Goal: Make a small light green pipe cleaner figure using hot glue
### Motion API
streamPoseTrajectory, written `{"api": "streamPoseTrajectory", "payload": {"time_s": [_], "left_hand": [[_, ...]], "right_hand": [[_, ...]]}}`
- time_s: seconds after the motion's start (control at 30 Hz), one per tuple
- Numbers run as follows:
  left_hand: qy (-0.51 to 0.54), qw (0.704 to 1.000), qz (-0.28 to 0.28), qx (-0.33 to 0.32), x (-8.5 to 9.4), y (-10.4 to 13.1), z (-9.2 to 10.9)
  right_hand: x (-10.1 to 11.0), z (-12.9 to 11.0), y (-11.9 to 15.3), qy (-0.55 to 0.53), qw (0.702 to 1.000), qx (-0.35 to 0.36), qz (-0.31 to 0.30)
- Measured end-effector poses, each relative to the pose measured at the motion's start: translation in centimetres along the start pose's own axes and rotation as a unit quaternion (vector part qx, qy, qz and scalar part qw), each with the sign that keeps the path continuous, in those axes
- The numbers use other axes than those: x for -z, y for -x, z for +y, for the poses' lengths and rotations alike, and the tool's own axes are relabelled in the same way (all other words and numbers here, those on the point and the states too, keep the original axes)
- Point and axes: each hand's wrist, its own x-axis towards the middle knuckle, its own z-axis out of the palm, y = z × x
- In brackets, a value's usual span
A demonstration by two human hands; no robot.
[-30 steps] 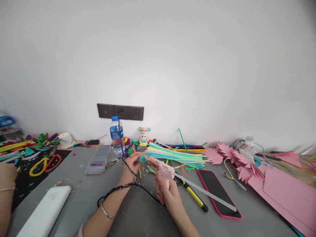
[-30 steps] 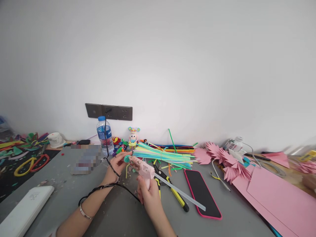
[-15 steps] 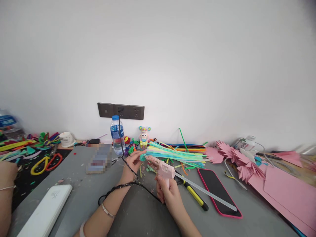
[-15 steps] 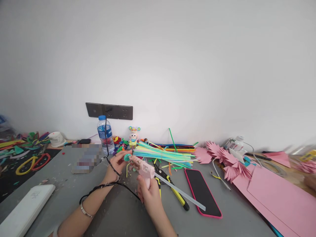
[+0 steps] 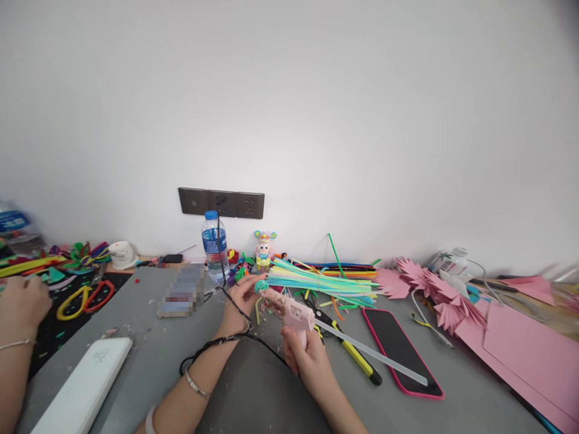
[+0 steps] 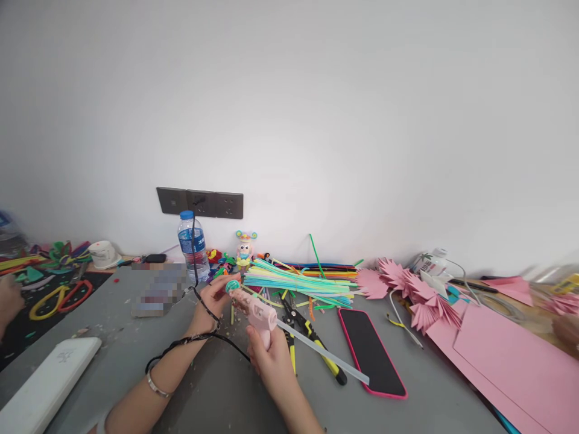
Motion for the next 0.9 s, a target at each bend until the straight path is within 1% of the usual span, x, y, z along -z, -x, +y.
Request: {"api": "streamPoseTrajectory", "payload": {"time_s": [0.1, 0.27, 0.4, 0.63, 0.77, 0.9], "left_hand": [[-0.006, 1.000, 0.010, 0.001, -0.01, 0.02, 0.01], [0.001, 1.000, 0.017, -0.017, -0.24, 0.07, -0.27], [0.005, 0.999, 0.019, -0.028, -0.36, 0.05, -0.45], [0.007, 0.999, 0.032, 0.006, -0.18, -0.03, -0.22], [0.012, 0.999, 0.037, 0.015, -0.14, 0.00, -0.11], [0.005, 0.999, 0.031, 0.026, -0.08, 0.00, -0.02]], "right_hand": [[-0.01, 0.17, -0.13, -0.007, 1.000, 0.003, 0.003], [0.18, 0.89, -0.47, -0.017, 0.999, 0.012, 0.027], [0.26, 0.75, -0.40, -0.003, 1.000, 0.020, 0.016], [0.25, 0.40, -0.10, 0.030, 1.000, 0.000, -0.006], [0.33, 0.61, -0.27, 0.025, 1.000, 0.002, 0.002], [0.36, 0.99, -0.48, 0.020, 1.000, 0.006, 0.013]]}}
